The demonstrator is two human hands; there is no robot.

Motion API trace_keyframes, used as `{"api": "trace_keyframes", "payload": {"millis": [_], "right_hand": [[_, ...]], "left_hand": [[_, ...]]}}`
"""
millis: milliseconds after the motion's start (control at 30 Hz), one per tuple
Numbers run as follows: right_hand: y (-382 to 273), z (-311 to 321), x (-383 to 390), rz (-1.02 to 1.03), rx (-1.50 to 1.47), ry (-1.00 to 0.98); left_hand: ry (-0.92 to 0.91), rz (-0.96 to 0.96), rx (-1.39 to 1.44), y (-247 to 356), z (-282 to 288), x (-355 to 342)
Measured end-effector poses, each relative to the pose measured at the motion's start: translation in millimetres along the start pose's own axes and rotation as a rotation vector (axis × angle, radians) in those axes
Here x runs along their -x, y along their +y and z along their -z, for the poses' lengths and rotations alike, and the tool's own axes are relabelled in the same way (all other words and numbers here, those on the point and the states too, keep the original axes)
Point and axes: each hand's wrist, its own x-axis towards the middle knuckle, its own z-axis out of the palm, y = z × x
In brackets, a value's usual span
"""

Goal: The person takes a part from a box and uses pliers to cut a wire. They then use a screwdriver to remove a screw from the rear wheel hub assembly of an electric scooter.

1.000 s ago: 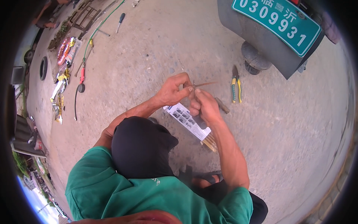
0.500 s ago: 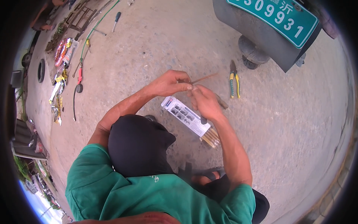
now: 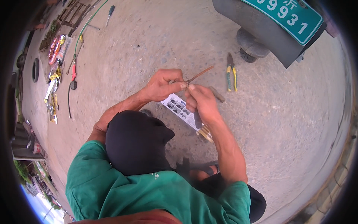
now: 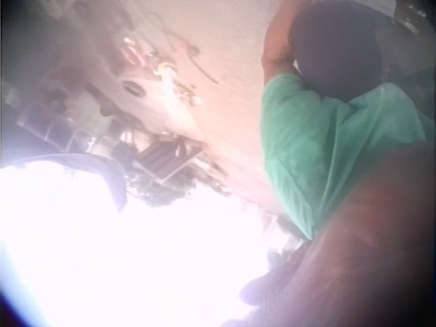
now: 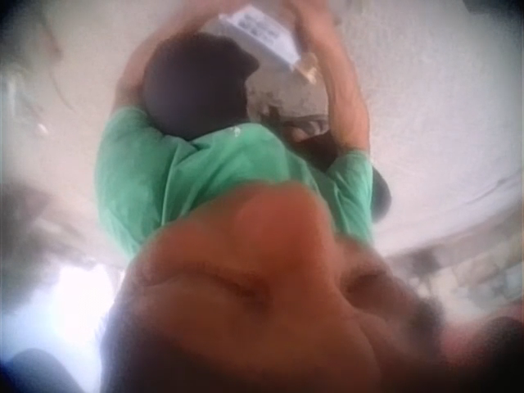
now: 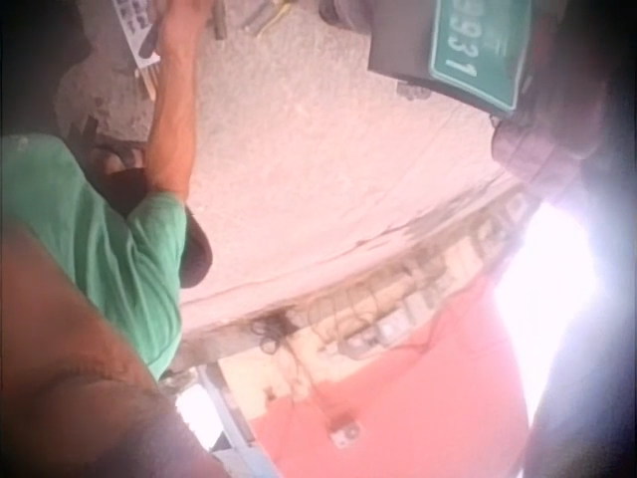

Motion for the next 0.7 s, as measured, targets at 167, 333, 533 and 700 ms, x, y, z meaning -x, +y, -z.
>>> {"api": "trace_keyframes", "payload": {"millis": [167, 333, 533, 700], "right_hand": [[-35.5, 94.2, 3.5, 0.297, -0.310, 0.146], [-0.5, 24.9, -15.0, 0.164, 0.036, 0.158], [-2.6, 14.2, -18.7, 0.146, 0.275, 0.083], [-5.9, 14.1, -12.4, 0.120, 0.251, 0.065]], "left_hand": [[-0.088, 0.254, 0.190, -42.4, 40.3, 34.9], [-0.064, 0.215, -0.009, -12.5, 13.7, 2.1], [-0.065, -0.159, -0.295, 10.8, 12.2, -34.0], [-0.273, 0.304, -0.141, 14.3, 9.5, -44.5]]}}
